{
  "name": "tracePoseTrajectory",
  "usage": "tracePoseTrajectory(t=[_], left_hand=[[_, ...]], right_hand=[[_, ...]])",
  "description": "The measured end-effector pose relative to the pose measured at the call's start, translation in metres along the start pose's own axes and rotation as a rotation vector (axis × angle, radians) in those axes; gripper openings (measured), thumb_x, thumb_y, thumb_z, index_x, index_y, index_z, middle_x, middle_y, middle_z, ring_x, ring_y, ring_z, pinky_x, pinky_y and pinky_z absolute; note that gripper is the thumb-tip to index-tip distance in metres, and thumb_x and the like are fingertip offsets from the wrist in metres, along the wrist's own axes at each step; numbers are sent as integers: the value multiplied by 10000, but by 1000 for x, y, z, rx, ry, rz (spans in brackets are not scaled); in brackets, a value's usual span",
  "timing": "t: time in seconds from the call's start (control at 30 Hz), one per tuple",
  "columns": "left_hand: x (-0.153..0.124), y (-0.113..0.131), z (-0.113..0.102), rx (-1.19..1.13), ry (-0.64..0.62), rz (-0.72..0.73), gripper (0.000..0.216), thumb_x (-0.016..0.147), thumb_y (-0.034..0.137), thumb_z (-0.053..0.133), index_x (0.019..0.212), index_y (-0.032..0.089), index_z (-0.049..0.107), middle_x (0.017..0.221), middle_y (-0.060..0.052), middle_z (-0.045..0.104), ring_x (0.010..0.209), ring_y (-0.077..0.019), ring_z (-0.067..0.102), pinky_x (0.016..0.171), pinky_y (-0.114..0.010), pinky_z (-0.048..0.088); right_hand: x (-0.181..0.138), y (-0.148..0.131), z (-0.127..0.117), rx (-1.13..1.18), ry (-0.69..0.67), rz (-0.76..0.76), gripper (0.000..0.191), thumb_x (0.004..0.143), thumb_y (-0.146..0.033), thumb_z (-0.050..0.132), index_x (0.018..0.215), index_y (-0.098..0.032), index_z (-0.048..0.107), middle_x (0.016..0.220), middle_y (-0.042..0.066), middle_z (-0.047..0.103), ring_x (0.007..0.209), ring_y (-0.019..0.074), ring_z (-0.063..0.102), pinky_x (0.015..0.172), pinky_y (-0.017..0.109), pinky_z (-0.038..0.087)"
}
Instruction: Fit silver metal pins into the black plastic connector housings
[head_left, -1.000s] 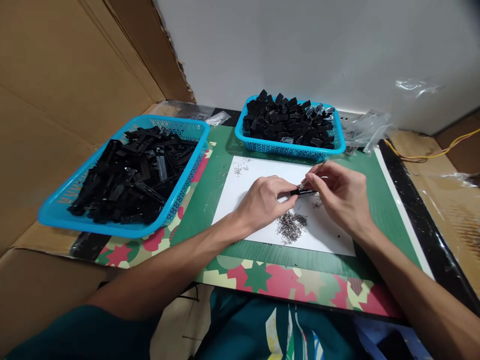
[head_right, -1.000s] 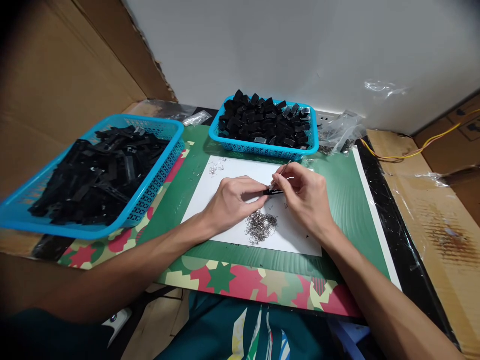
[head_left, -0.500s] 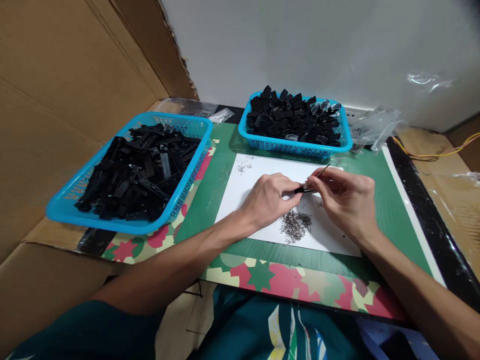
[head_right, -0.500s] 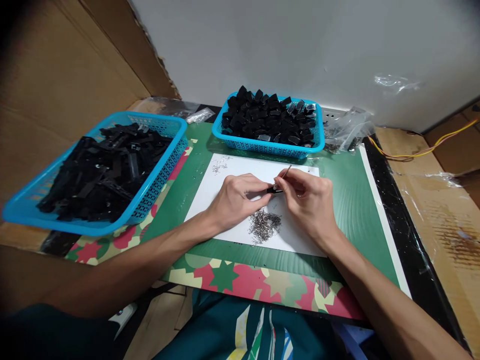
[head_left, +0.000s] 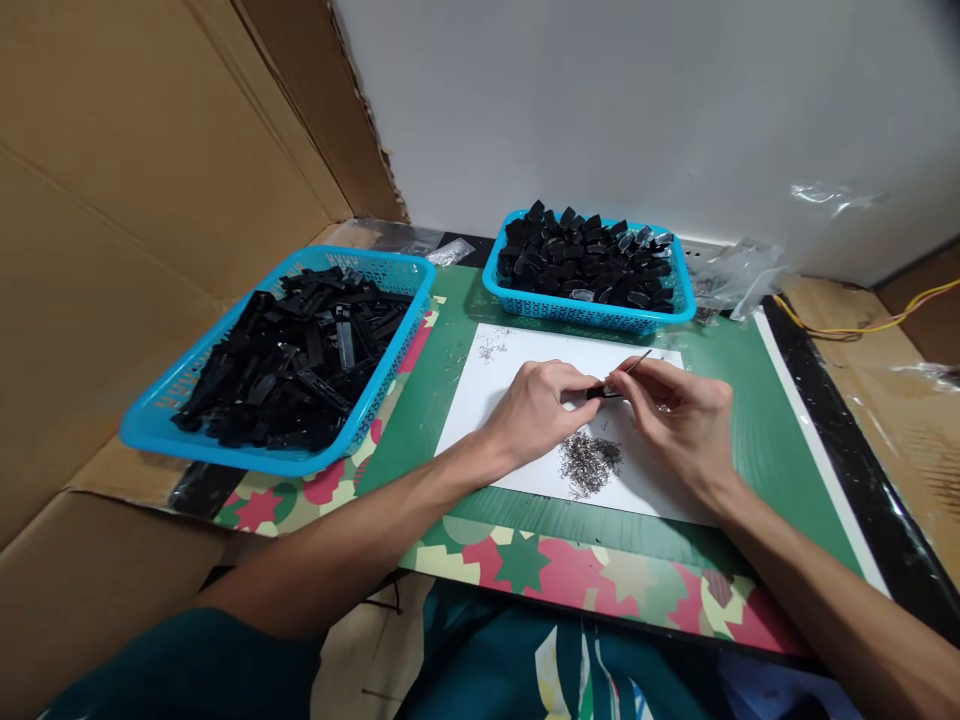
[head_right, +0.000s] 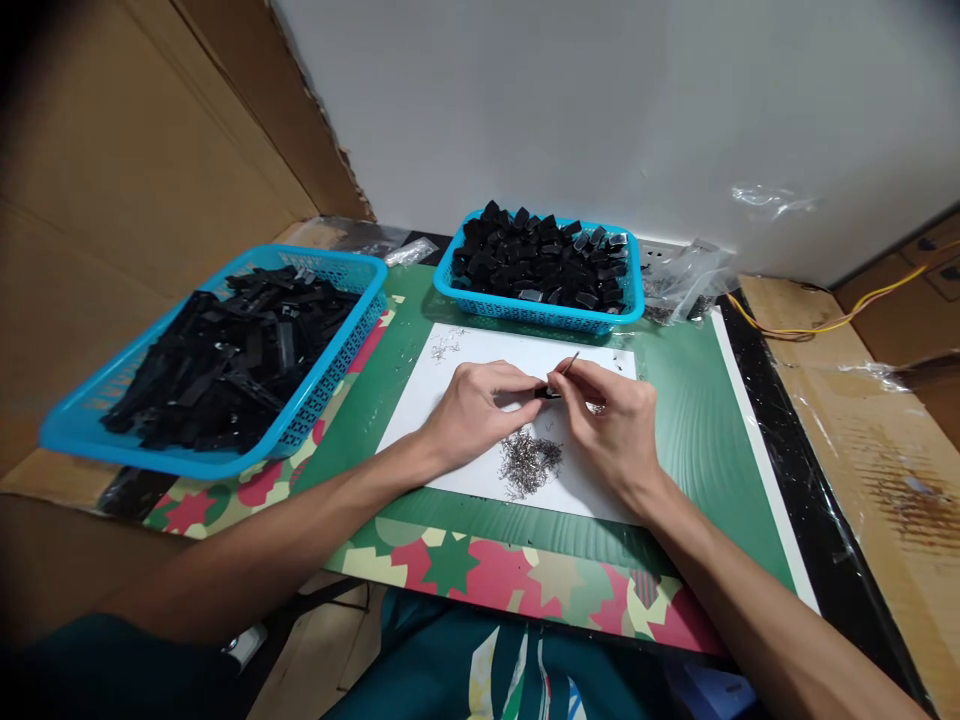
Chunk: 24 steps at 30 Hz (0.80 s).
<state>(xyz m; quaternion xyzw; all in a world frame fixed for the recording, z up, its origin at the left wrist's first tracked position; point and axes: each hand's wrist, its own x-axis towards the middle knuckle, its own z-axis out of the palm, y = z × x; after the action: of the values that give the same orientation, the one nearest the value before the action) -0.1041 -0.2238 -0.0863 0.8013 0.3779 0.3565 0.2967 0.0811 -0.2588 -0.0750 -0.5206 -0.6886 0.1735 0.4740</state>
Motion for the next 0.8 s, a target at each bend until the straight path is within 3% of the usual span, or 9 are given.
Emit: tracePoseTrajectory(t=[0.1, 0.2, 0.27, 0.37, 0.47, 0.63, 0.8], left_hand=[[2, 2, 0, -109, 60, -74, 147, 858, 157, 722, 991, 158, 786, 949, -61, 799, 815, -171, 726, 781, -330, 602], [4, 3, -2, -188, 120, -151, 129, 897, 219, 709, 1011, 157, 719, 942, -55, 768, 800, -157, 714, 769, -316, 597], [6, 1, -4, -244, 144, -197, 135, 934, 271, 681, 1020, 170, 653, 945, -51, 746, 794, -149, 704, 745, -301, 582], [8, -4, -5, -393, 154, -252, 173, 976, 330, 625, 1035, 200, 527, 926, -34, 732, 709, -117, 665, 665, -265, 544], [11, -9, -5, -505, 176, -300, 181, 984, 329, 595, 1026, 218, 457, 856, 3, 696, 625, -89, 608, 579, -227, 485], [15, -10, -6, -538, 203, -342, 155, 927, 221, 626, 1009, 218, 494, 838, 21, 630, 615, -80, 580, 515, -209, 425], [14, -6, -7, -559, 154, -309, 85, 960, 227, 592, 1033, 219, 550, 867, 1, 621, 620, -89, 554, 499, -222, 413]], right_hand=[[0, -1, -3, 103, 59, 61, 130, 996, -307, 630, 1051, -221, 711, 921, 49, 776, 804, 195, 756, 773, 348, 634], [4, 0, -13, 158, 92, 70, 190, 1041, -340, 549, 1143, -237, 673, 852, 37, 709, 772, 200, 710, 738, 364, 598], [8, 2, -23, 153, -14, 77, 189, 1047, -337, 520, 1049, -238, 681, 761, 10, 641, 667, 177, 633, 648, 333, 543], [13, 4, -36, 41, -357, 85, 212, 1026, -298, 529, 926, -223, 701, 749, 7, 654, 622, 158, 575, 585, 302, 456], [14, 6, -39, -89, -570, 87, 183, 999, -292, 576, 974, -216, 740, 772, 12, 706, 631, 162, 591, 574, 291, 418], [9, 12, -29, -105, -631, 46, 127, 979, -267, 659, 1015, -228, 774, 926, 46, 759, 783, 187, 656, 686, 302, 471], [11, 17, -26, -98, -646, -1, 111, 980, -195, 674, 977, -236, 777, 924, 41, 753, 856, 203, 655, 784, 342, 478]])
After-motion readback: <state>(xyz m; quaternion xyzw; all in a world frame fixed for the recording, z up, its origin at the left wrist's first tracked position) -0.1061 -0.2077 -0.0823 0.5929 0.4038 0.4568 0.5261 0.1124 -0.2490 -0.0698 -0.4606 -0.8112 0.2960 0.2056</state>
